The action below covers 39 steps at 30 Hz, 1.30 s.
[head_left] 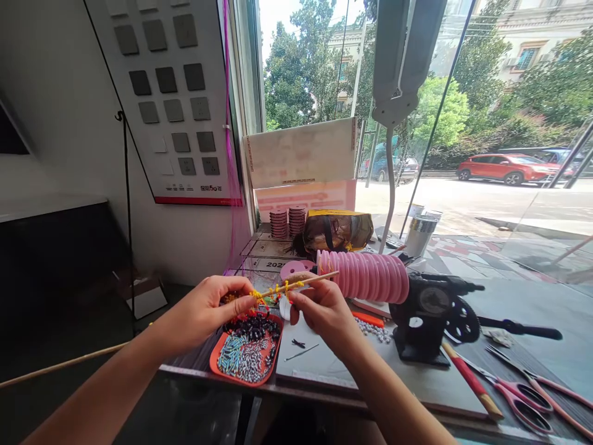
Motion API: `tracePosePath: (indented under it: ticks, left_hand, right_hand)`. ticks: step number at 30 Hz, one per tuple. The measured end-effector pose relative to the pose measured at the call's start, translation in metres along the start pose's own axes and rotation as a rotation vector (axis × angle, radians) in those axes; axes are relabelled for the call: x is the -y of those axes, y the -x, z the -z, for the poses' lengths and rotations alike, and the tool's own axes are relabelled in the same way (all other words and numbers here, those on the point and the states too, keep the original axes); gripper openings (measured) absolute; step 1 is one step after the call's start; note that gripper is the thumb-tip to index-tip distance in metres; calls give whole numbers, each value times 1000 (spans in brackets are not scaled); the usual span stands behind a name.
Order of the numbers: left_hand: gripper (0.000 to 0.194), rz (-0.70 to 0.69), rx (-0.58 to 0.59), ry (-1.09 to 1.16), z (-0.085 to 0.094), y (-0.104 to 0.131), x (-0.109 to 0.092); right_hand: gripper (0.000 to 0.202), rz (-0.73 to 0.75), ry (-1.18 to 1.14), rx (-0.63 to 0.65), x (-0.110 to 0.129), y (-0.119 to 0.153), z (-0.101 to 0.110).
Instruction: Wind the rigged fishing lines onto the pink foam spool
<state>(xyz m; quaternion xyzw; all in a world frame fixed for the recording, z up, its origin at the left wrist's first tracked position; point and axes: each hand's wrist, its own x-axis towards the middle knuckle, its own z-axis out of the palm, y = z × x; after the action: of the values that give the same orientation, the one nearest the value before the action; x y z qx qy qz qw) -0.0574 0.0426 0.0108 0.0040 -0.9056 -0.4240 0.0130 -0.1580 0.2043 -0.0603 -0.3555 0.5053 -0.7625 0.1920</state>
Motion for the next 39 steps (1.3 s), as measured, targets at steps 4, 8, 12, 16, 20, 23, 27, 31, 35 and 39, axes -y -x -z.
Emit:
tracePosePath:
  ticks: [4, 8, 12, 16, 20, 23, 27, 31, 35, 39]
  left_hand:
    - [33, 6, -11, 16, 1, 1, -1]
    - [33, 21, -29, 44, 4, 1, -1]
    - [33, 35, -35, 58, 4, 0, 1]
    - [33, 31, -46, 54, 4, -1, 4]
    - [33, 24, -36, 33, 4, -1, 5]
    - [34, 17, -19, 9, 3, 0, 3]
    - [35, 16, -8, -34, 0, 1, -2]
    - [35, 16, -23, -44, 0, 2, -3]
    - [35, 42, -43, 1, 1, 2, 2]
    - [33, 48, -56, 2, 3, 2, 8]
  right_hand:
    - [21, 105, 41, -109, -5, 1, -1]
    - [17, 171, 125, -209, -3, 7, 2]
    - [18, 157, 103, -250, 1, 12, 3]
    - [17, 203, 160, -312, 5, 16, 1]
    - [28, 133, 99, -262, 6, 18, 0]
    - [36, 22, -2, -199, 4, 14, 1]
    - [41, -72, -7, -97, 1, 9, 2]
    - [26, 67, 83, -248, 1, 12, 2]
    - [15, 317, 343, -526, 7, 19, 14]
    - [22, 345, 699, -642, 19, 22, 36]
